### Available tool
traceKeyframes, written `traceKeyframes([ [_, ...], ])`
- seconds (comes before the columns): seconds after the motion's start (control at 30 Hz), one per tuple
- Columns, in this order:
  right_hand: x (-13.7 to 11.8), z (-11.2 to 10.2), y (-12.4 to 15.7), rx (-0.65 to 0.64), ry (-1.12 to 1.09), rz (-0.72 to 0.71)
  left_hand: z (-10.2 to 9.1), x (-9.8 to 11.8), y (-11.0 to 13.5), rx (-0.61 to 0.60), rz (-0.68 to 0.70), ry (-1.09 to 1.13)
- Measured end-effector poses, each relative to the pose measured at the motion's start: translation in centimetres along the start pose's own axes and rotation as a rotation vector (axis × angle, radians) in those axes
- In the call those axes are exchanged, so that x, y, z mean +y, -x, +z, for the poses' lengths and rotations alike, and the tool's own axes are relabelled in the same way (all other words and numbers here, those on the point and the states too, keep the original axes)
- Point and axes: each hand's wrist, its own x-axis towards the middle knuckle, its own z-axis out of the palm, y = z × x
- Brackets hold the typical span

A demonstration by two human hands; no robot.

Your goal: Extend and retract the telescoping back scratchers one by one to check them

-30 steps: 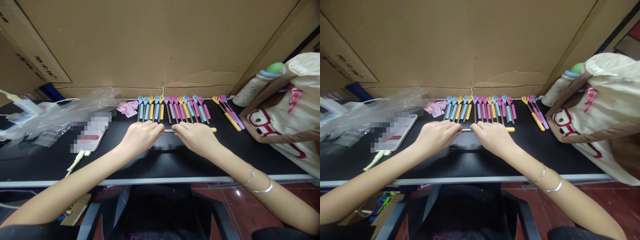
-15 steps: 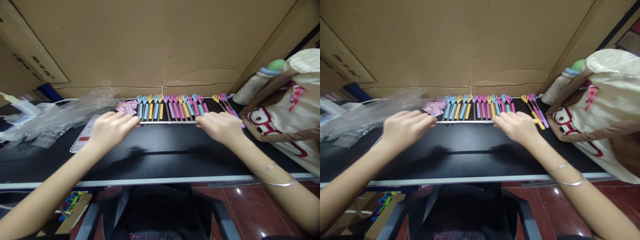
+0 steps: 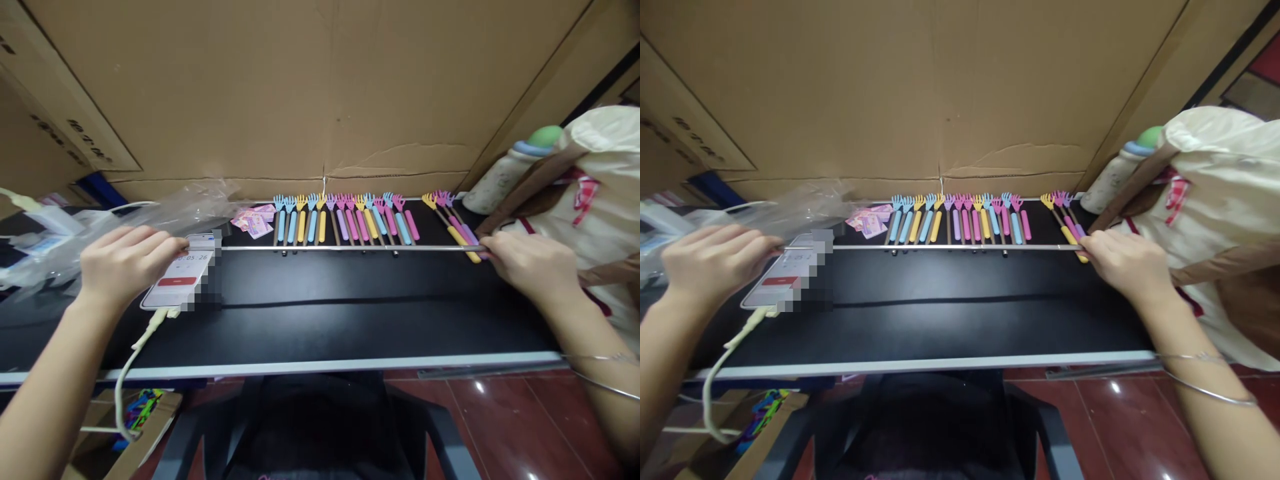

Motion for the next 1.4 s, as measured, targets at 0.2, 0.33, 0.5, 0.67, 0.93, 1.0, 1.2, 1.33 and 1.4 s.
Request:
traceKeyframes([
  [0.2, 1.2, 0.2, 1.1, -0.045, 0.028, -0.008, 0.2, -0.7, 1.0, -0.032, -0.071, 0.041],
  [0.33, 1.6, 0.3, 1.4, -0.063, 0.021, 0.014, 0.3, -1.7, 2.0, -0.054, -0.193, 0.154],
  [0.5, 1.6, 0.7, 1.2, -0.107, -0.004, 0.037, 0.2, -1.8, 2.4, -0.120, -0.260, 0.205],
  [0.67, 2.1, 0.7, 1.0, -0.097, -0.113, 0.069, 0.3, -2.1, 2.0, -0.144, -0.300, 0.313],
  [0.93, 2.9, 0.4, 1.1, -0.154, -0.530, 0.272, 1.3, -3.2, 2.7, -0.100, -0.402, 0.655],
  [1.0, 3.2, 0.3, 1.1, -0.222, -0.669, 0.330, 1.4, -3.3, 3.0, -0.138, -0.469, 0.719],
  [1.2, 4.0, -0.8, 1.7, -0.481, -1.097, 0.543, 1.4, -4.5, 3.8, -0.377, -0.987, 0.928],
  [1.33, 3.9, -1.6, 2.6, -0.431, -1.221, 0.726, 1.8, -5.2, 4.4, -0.199, -1.247, 1.215],
  [1.4, 3.4, -1.8, 2.7, -0.284, -1.315, 0.825, 2.1, -5.2, 4.4, -0.137, -1.347, 1.319],
])
